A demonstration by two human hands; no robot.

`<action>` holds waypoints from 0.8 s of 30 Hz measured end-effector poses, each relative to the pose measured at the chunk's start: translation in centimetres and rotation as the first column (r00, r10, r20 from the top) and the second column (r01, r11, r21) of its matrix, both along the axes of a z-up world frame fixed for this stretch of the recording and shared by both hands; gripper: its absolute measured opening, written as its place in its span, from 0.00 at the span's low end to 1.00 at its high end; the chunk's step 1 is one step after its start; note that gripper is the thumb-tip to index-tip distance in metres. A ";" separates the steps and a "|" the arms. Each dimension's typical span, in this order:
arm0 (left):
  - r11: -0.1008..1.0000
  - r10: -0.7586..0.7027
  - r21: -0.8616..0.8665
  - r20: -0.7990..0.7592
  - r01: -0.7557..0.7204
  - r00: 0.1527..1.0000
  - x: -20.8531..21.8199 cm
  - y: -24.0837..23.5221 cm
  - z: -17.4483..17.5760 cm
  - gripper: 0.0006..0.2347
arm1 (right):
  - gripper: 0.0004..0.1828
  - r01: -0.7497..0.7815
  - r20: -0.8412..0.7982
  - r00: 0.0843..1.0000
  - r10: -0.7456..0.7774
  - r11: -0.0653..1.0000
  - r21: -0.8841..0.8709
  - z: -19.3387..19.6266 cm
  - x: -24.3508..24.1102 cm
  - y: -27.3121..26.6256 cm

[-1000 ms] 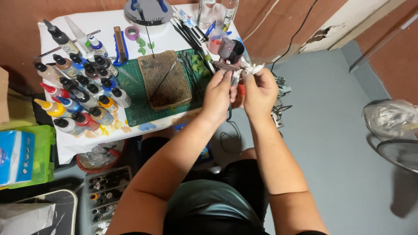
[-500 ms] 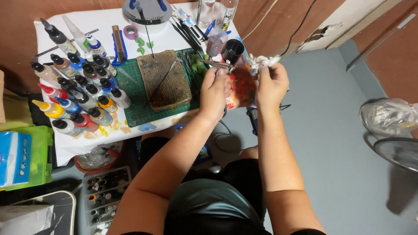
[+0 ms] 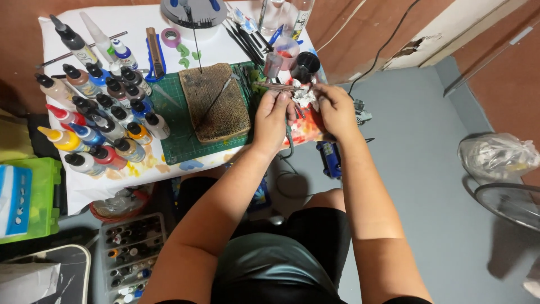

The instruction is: Cleaning the components of an airbrush by wiping the needle and nozzle with a cloth.

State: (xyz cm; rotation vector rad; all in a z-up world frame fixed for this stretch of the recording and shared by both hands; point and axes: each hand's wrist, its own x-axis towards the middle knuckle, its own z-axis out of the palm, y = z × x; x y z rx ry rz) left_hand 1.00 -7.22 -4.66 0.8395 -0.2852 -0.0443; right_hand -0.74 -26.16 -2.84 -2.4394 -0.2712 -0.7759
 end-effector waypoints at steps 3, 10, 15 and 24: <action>0.999 0.027 0.020 0.003 -0.027 1.000 0.0 0.0 -0.4 0.07 | 0.17 0.035 0.054 0.998 -0.040 0.995 0.097 1.1 -0.5 0.6; 0.995 0.051 0.087 -0.001 -0.051 0.999 -0.3 0.0 0.3 0.08 | 0.05 -0.113 -0.006 0.993 0.119 0.955 0.272 6.9 -2.4 6.2; 0.985 0.077 0.154 -0.019 -0.073 0.997 0.0 -0.1 -0.1 0.08 | 0.05 0.035 -0.172 0.985 -0.010 0.989 0.146 7.6 -1.8 7.1; 0.978 0.051 0.205 -0.113 -0.027 0.992 -0.3 -0.1 1.3 0.10 | 0.03 0.114 -0.202 0.974 -0.104 0.993 0.042 9.1 -2.4 8.4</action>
